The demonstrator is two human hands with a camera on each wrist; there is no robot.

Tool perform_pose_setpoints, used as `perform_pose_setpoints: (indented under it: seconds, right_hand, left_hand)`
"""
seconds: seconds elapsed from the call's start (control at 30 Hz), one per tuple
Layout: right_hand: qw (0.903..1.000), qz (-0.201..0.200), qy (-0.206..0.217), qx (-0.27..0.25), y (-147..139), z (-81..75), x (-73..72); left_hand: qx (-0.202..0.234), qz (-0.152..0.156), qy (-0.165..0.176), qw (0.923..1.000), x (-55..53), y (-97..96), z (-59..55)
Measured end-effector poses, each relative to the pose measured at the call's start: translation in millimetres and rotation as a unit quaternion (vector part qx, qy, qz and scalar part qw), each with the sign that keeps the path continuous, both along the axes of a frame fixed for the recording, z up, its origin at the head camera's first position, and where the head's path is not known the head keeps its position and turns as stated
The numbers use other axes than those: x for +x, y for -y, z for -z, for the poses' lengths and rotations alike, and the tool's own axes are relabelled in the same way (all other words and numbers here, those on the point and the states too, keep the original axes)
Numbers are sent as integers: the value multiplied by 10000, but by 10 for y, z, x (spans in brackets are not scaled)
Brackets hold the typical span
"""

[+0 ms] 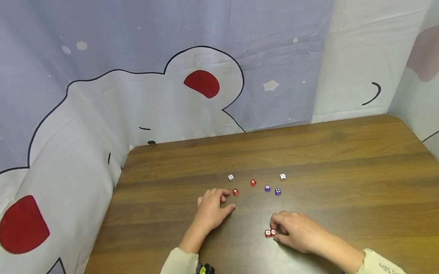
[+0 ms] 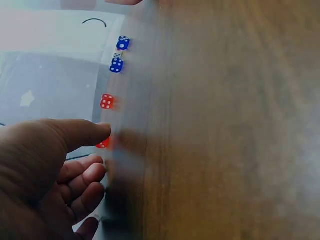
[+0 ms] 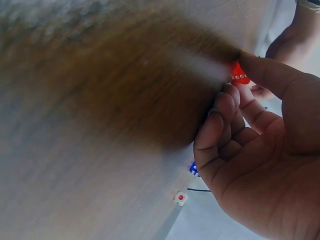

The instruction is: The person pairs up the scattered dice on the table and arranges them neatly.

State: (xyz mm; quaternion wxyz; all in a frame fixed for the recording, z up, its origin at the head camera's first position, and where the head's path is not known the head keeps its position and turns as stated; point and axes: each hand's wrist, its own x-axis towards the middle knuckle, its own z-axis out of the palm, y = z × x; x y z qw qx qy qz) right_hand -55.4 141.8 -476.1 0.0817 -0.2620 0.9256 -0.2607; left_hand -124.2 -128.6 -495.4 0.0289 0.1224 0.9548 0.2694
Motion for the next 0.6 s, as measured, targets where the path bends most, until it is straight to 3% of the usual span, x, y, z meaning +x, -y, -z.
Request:
perform_pose_setpoints:
  seconds: [0.2,0.6]
  right_hand:
    - [10000,8,22,-16,-4,-2,4]
    - [10000,-18,-51,-16,-10,4,5]
  left_hand:
    - [-65,-146,27,9999,-79,-10,1]
    - [-51,-159,48,9998,-174,-73,-22]
